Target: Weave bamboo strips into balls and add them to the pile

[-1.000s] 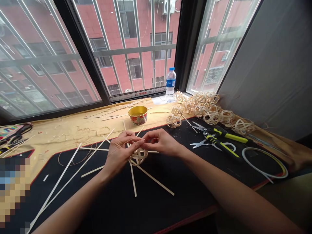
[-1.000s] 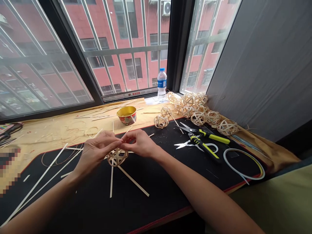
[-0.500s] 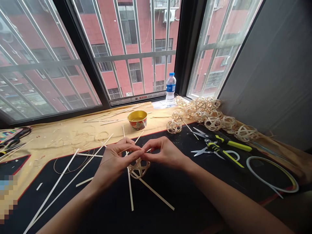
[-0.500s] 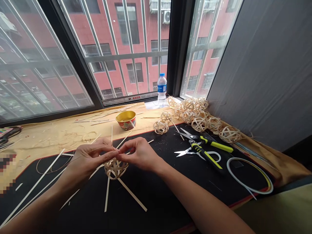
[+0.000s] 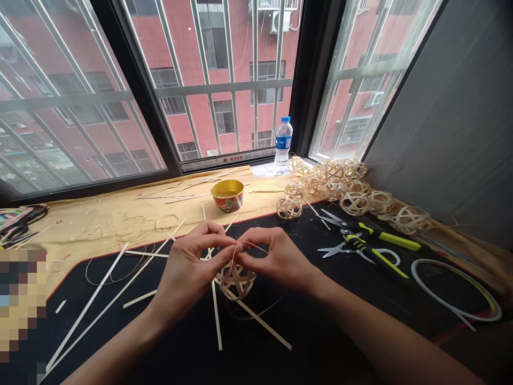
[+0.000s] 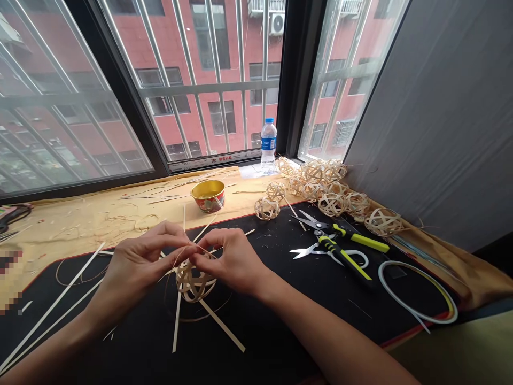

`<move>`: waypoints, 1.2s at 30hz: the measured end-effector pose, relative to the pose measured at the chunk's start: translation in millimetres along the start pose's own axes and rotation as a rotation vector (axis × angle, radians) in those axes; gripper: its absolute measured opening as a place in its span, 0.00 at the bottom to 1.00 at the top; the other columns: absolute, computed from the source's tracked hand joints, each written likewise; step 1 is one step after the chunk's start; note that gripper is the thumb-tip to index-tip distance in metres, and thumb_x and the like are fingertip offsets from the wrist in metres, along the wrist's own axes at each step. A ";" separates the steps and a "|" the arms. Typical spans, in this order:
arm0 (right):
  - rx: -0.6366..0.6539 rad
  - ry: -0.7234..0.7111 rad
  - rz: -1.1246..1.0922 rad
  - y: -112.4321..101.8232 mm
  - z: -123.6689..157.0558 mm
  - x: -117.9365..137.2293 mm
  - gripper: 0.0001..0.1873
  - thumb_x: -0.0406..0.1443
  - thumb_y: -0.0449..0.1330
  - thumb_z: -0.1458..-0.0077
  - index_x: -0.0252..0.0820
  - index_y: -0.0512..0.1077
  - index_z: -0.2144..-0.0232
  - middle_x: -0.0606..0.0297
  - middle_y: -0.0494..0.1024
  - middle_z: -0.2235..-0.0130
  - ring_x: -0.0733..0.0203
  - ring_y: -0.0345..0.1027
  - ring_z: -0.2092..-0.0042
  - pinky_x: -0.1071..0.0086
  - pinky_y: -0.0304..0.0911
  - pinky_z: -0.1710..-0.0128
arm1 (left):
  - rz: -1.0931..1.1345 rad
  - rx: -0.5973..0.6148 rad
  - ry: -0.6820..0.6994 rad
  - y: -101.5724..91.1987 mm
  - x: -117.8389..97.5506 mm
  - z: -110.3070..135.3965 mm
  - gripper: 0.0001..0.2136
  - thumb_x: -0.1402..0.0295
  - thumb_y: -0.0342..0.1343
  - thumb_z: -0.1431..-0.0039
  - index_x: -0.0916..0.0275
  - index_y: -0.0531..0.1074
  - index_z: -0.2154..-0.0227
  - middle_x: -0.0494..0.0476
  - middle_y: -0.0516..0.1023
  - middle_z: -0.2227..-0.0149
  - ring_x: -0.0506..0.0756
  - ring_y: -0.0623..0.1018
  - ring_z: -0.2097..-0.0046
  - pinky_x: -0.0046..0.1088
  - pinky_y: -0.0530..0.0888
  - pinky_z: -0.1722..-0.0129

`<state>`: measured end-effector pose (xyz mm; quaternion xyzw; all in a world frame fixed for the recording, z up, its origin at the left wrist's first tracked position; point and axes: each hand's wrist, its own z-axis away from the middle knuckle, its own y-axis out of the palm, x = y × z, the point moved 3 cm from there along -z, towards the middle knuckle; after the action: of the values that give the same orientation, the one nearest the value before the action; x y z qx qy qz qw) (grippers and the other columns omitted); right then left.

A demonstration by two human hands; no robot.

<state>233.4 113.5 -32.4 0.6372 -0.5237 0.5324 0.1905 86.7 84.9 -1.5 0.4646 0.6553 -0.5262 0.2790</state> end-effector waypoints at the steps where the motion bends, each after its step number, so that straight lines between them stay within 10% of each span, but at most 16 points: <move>1: -0.006 -0.011 0.030 -0.6 0.1 -0.1 0.04 0.31 0.61 0.50 0.36 0.77 0.73 0.64 0.77 0.71 0.64 0.69 0.67 0.71 0.61 0.64 | 0.004 0.004 0.005 -0.4 -0.4 -0.2 0.04 0.67 0.62 0.49 0.58 0.80 0.74 0.52 0.72 0.69 0.51 0.73 0.65 0.26 0.68 0.65; 11: 0.001 -0.130 0.296 -3.3 0.2 -4.8 0.02 0.31 0.65 0.51 0.40 0.77 0.75 0.65 0.79 0.70 0.62 0.69 0.66 0.69 0.61 0.63 | 0.031 -0.067 0.123 5.6 -14.4 7.1 0.04 0.70 0.61 0.48 0.61 0.78 0.76 0.52 0.75 0.70 0.50 0.75 0.66 0.20 0.71 0.68; 20: -0.065 -0.077 0.233 -9.1 4.0 -2.0 0.06 0.32 0.65 0.50 0.41 0.77 0.66 0.63 0.79 0.62 0.61 0.69 0.59 0.70 0.61 0.62 | 0.124 -0.067 -0.063 11.9 -1.7 3.8 0.06 0.69 0.60 0.48 0.63 0.74 0.78 0.51 0.76 0.77 0.51 0.77 0.72 0.23 0.73 0.70; 23: -0.129 0.073 0.103 -13.3 10.2 6.9 0.04 0.33 0.64 0.50 0.39 0.77 0.69 0.64 0.79 0.67 0.64 0.68 0.66 0.73 0.60 0.69 | 0.087 -0.081 -0.060 7.6 -5.0 3.4 0.07 0.67 0.61 0.49 0.63 0.74 0.78 0.52 0.76 0.76 0.51 0.76 0.71 0.24 0.73 0.70; 30: 0.244 0.786 -0.797 7.8 16.8 -2.0 0.20 0.40 0.51 0.36 0.32 0.75 0.71 0.59 0.79 0.72 0.72 0.68 0.76 0.81 0.58 0.79 | -0.087 -0.033 0.225 10.5 -11.1 6.5 0.06 0.71 0.58 0.46 0.61 0.76 0.77 0.54 0.75 0.70 0.52 0.75 0.65 0.26 0.72 0.64; 36: 0.305 0.981 -0.701 -2.9 3.2 1.9 0.15 0.30 0.54 0.40 0.33 0.71 0.79 0.67 0.73 0.82 0.75 0.65 0.81 0.84 0.59 0.81 | -0.248 0.059 0.490 16.3 -13.8 16.7 0.07 0.76 0.58 0.45 0.59 0.78 0.74 0.56 0.70 0.60 0.54 0.74 0.57 0.30 0.72 0.58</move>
<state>237.2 111.2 -31.0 0.4725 -0.0526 0.7377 0.4793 105.0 65.0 -1.5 0.5020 0.7397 -0.4471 0.0320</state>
